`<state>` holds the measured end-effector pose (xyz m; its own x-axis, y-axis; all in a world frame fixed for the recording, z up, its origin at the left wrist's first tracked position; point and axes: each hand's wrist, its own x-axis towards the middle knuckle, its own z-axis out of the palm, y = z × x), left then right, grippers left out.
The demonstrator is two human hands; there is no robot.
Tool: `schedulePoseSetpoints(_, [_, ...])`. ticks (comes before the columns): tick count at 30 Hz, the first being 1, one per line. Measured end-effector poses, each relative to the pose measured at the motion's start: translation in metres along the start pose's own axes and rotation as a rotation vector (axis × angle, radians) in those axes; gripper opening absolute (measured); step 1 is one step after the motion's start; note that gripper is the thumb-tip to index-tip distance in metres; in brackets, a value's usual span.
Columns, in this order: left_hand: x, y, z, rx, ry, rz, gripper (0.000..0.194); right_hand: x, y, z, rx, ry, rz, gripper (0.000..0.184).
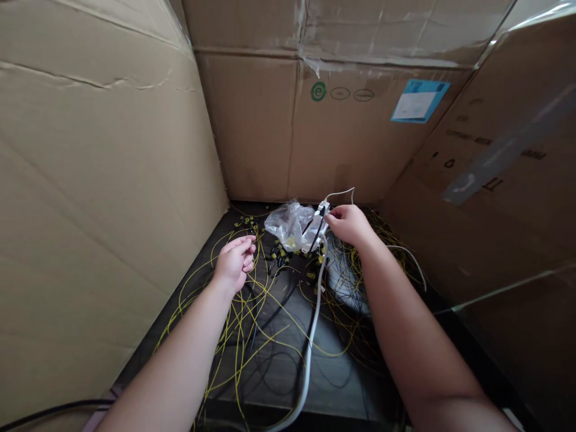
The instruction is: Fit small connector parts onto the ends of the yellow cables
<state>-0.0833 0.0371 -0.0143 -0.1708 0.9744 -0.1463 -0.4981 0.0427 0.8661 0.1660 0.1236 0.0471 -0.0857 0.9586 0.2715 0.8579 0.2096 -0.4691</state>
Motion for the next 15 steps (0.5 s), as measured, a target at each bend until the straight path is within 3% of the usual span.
schedulePoseSetpoints(5, [0.001, 0.0, 0.0, 0.001, 0.035, 0.027, 0.019, -0.005, -0.007, 0.0, 0.001, -0.036, -0.057, 0.023])
schedulePoseSetpoints(12, [0.002, 0.001, 0.0, -0.033, 0.098, 0.062, 0.022, -0.007, -0.016, -0.004, 0.144, 0.237, -0.053, 0.024])
schedulePoseSetpoints(15, [0.001, 0.001, 0.0, -0.031, 0.113, 0.071, 0.025, -0.014, -0.027, -0.002, 0.198, 0.244, -0.13, 0.025])
